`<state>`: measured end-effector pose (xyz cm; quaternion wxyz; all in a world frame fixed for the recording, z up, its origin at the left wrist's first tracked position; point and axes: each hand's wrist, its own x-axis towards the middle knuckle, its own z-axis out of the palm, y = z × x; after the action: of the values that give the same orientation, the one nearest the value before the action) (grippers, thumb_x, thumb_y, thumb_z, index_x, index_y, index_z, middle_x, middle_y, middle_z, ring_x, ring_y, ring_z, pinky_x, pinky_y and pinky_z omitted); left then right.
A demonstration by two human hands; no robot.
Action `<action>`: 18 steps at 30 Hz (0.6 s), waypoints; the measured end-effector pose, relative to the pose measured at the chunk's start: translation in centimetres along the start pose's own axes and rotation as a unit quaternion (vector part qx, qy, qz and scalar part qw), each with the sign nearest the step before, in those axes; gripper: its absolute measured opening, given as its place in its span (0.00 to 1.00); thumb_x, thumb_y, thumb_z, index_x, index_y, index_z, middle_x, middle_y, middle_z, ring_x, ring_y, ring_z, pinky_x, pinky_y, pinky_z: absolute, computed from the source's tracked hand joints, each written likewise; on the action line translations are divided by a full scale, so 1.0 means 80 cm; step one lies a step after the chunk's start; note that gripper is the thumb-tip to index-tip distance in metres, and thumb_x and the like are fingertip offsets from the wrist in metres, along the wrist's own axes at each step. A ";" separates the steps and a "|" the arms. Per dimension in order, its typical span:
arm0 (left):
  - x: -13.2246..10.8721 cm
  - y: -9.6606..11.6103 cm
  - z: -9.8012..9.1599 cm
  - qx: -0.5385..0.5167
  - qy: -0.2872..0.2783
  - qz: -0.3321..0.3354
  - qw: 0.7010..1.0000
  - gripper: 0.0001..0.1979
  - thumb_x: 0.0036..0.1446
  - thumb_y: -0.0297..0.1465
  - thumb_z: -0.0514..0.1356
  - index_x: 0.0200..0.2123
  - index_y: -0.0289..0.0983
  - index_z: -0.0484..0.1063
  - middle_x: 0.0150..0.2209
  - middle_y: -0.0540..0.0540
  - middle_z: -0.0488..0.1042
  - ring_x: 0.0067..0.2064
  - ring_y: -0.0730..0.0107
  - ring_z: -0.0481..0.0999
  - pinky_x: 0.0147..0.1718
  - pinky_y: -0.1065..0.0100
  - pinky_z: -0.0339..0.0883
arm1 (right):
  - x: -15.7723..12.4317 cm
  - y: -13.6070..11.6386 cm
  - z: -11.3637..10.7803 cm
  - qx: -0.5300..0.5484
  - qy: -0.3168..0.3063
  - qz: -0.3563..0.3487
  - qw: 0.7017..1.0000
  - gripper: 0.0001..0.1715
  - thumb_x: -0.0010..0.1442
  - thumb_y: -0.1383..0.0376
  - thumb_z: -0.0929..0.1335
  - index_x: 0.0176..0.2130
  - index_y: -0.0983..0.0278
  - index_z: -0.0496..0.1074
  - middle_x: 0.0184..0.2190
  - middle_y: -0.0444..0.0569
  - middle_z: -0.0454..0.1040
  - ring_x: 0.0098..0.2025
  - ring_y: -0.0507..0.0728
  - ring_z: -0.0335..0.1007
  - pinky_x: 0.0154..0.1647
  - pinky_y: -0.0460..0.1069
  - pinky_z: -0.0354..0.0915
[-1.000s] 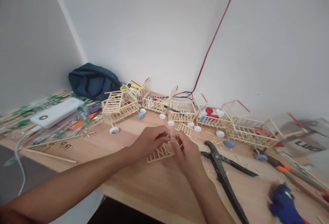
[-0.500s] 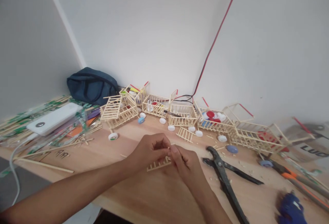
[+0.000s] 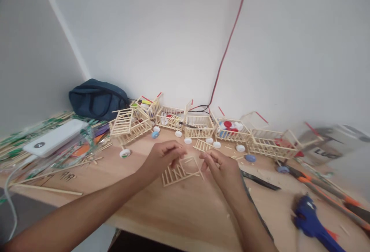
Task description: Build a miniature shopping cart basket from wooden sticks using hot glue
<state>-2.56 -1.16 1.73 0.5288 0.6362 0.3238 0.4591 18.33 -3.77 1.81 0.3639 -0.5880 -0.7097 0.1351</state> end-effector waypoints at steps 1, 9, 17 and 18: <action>0.001 0.000 -0.003 0.025 0.033 0.017 0.999 0.13 0.60 0.36 0.58 0.26 0.34 0.71 0.17 0.55 0.62 0.20 0.80 0.60 0.21 0.76 0.55 | -0.003 -0.001 -0.010 -0.026 0.007 0.002 1.000 0.26 0.63 0.51 0.62 0.20 0.61 0.70 0.22 0.45 0.75 0.29 0.55 0.72 0.36 0.48 0.63; 0.014 0.008 -0.019 -0.025 0.109 0.038 0.993 0.13 0.62 0.41 0.54 0.32 0.37 0.65 0.16 0.58 0.59 0.16 0.81 0.53 0.17 0.77 0.46 | -0.079 0.037 -0.141 -0.199 0.149 0.121 0.961 0.26 0.58 0.46 0.61 0.47 0.55 0.75 0.50 0.52 0.76 0.41 0.65 0.75 0.34 0.56 0.66; 0.021 -0.003 -0.016 0.009 0.061 0.028 0.998 0.08 0.57 0.33 0.55 0.39 0.35 0.66 0.24 0.53 0.70 0.19 0.79 0.65 0.22 0.74 0.58 | -0.196 0.178 -0.220 -0.305 0.126 0.278 0.902 0.16 0.53 0.45 0.63 0.34 0.49 0.74 0.35 0.58 0.80 0.31 0.69 0.75 0.34 0.65 0.66; 0.022 -0.005 -0.015 0.010 0.057 0.026 0.998 0.07 0.57 0.33 0.56 0.37 0.35 0.65 0.24 0.53 0.70 0.19 0.79 0.65 0.22 0.74 0.58 | -0.205 0.189 -0.217 -0.311 0.114 0.245 0.911 0.15 0.53 0.48 0.63 0.34 0.49 0.74 0.38 0.57 0.80 0.37 0.71 0.76 0.39 0.65 0.67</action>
<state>-3.04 0.93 1.81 0.4909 0.6224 0.3418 0.5048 41.89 -19.04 -1.25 0.1969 -0.8380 -0.5032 -0.0757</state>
